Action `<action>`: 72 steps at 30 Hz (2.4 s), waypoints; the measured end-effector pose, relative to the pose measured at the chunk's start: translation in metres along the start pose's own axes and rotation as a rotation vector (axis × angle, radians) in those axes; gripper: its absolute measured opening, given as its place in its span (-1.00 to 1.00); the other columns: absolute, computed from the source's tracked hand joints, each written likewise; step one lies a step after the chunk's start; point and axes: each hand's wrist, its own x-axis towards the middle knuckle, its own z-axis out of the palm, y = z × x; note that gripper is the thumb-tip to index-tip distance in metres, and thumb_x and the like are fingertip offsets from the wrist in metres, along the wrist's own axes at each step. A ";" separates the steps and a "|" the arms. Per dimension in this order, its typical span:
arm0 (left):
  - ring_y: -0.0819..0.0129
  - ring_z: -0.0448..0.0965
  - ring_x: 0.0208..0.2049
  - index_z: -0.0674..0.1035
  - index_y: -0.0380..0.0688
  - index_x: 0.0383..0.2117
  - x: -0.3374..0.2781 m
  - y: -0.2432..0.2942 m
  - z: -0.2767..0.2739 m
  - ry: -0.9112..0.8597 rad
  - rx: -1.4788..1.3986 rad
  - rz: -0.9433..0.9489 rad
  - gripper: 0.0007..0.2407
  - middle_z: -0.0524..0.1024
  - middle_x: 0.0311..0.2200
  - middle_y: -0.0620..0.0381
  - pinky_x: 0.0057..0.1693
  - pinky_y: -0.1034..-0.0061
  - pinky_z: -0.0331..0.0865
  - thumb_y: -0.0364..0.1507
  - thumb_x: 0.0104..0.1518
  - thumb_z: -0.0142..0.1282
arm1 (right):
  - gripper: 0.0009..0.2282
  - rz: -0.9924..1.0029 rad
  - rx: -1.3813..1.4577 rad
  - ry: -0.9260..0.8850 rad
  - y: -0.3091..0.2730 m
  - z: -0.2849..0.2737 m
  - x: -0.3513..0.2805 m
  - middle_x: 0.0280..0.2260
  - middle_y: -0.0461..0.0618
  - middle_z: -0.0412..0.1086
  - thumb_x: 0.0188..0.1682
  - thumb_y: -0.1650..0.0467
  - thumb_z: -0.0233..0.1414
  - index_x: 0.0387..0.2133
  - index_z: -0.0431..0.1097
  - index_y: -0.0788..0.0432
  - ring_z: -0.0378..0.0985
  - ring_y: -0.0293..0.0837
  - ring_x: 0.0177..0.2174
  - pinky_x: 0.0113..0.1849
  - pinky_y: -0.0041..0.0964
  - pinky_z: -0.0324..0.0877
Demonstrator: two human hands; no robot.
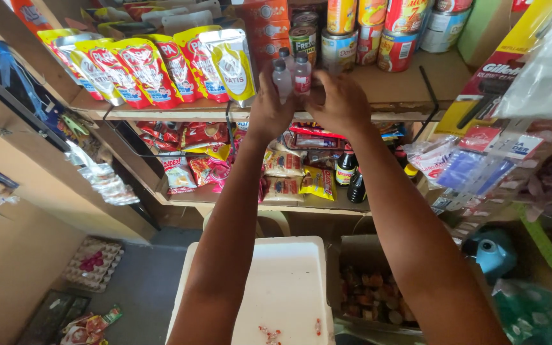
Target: Restock canned goods and small condiment bottles from a box onto the grocery shelves.
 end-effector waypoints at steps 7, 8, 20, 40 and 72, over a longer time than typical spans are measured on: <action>-0.23 0.58 -0.04 0.16 -0.36 0.29 -0.003 -0.006 0.004 0.019 0.095 0.027 -0.34 0.52 -0.04 -0.35 0.07 0.16 0.48 -0.43 0.12 0.31 | -0.68 -0.062 -0.029 0.017 0.003 0.003 -0.003 -0.25 0.18 0.51 -0.06 0.30 0.25 -0.09 0.43 0.17 0.53 0.23 -0.19 -0.14 0.14 0.41; -0.23 0.58 -0.04 0.16 -0.36 0.29 -0.003 -0.010 0.006 0.018 0.094 0.027 -0.34 0.52 -0.04 -0.35 0.07 0.16 0.48 -0.43 0.12 0.31 | -0.68 -0.062 -0.030 0.017 0.002 0.002 -0.002 -0.25 0.18 0.51 -0.06 0.30 0.25 -0.09 0.43 0.17 0.53 0.23 -0.19 -0.14 0.14 0.41; -0.32 0.50 0.10 0.14 -0.40 0.31 -0.004 -0.016 0.012 0.058 0.124 0.119 -0.36 0.46 0.08 -0.41 0.17 0.09 0.42 -0.44 0.16 0.26 | -0.68 0.061 0.017 -0.050 -0.002 -0.004 0.001 -0.29 0.23 0.50 -0.07 0.22 0.25 -0.10 0.55 0.07 0.54 0.24 -0.23 -0.17 0.10 0.41; -0.31 0.20 0.41 -0.03 -0.41 0.42 -0.091 0.079 -0.006 0.175 0.147 0.085 -0.30 0.07 0.41 -0.45 0.44 0.15 0.25 -0.49 0.25 0.18 | -0.42 -0.051 -0.078 0.085 0.010 0.014 -0.016 -0.08 0.31 0.45 -0.11 0.24 0.34 0.09 0.34 0.30 0.49 0.30 -0.11 -0.10 0.11 0.39; -0.07 0.58 0.03 0.40 -0.27 0.07 -0.586 -0.062 0.303 -0.526 -0.191 -1.233 -0.65 0.58 -0.05 -0.23 0.11 0.22 0.44 -0.45 0.15 0.09 | -0.34 1.133 0.086 -1.350 0.143 0.087 -0.664 0.06 0.25 0.40 -0.11 0.06 0.18 0.17 0.27 0.22 0.48 0.19 0.01 0.00 -0.04 0.41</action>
